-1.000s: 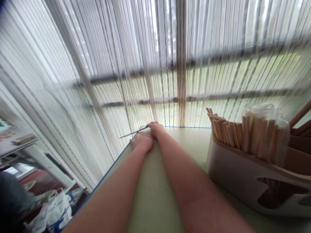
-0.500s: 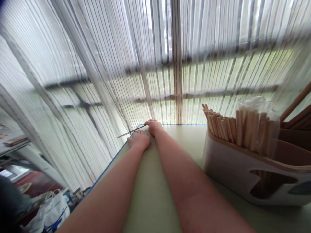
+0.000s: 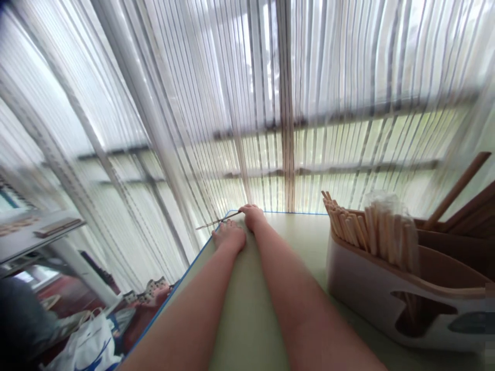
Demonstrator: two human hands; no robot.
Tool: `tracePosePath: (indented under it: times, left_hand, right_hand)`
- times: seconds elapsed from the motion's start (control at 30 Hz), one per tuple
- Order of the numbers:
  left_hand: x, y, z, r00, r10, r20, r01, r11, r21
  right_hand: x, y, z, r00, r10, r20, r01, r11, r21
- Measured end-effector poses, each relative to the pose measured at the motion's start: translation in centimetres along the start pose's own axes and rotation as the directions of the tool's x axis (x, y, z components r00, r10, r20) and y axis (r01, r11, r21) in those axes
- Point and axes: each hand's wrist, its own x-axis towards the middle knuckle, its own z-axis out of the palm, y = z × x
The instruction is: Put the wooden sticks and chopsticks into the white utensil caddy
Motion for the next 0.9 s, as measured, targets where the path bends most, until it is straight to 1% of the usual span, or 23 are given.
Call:
tracePosePath:
  times: [0.1,0.2,0.3,0.47,0.57,0.67,0.77,0.9]
  left_hand:
    - [-0.1,-0.1,0.0,1.0,-0.003,-0.021,0.002,1.0,-0.015]
    - [-0.3,-0.3,-0.3,0.997,-0.017,-0.073,0.014,0.999,-0.04]
    - [-0.9,-0.8,-0.8,0.994,0.003,-0.109,-0.009,0.998,-0.054]
    - [-2.9,-1.8,-1.9,0.995,0.065,-0.079,-0.069,0.997,-0.045]
    - [-5.1,-2.5,-2.4,0.991,0.129,-0.04,-0.13,0.991,-0.02]
    - [-7.9,-3.5,-3.1,0.988,0.156,-0.005,-0.156,0.988,0.01]
    - [-11.4,-4.5,-3.9,0.987,0.159,0.019,-0.16,0.986,0.046]
    - [-16.4,-5.5,-5.2,0.984,0.175,0.02,-0.176,0.981,0.087]
  right_hand:
    - [-0.7,-0.2,-0.4,0.999,0.039,-0.007,-0.039,0.999,-0.01]
    - [-2.3,-0.7,-1.0,0.996,0.083,-0.017,-0.084,0.996,-0.024]
    - [-4.9,-1.5,-1.9,0.99,0.134,-0.032,-0.136,0.989,-0.051]
    - [-10.2,-3.5,-3.7,0.976,0.204,-0.072,-0.211,0.971,-0.111]
    - [-13.2,-5.0,-4.8,0.972,0.225,-0.075,-0.233,0.965,-0.125]
    - [-16.2,-6.5,-6.0,0.967,0.248,-0.062,-0.254,0.959,-0.123]
    - [-19.4,-8.0,-7.3,0.964,0.262,-0.041,-0.265,0.958,-0.114]
    - [-23.8,-10.2,-9.0,0.965,0.262,-0.022,-0.263,0.958,-0.117]
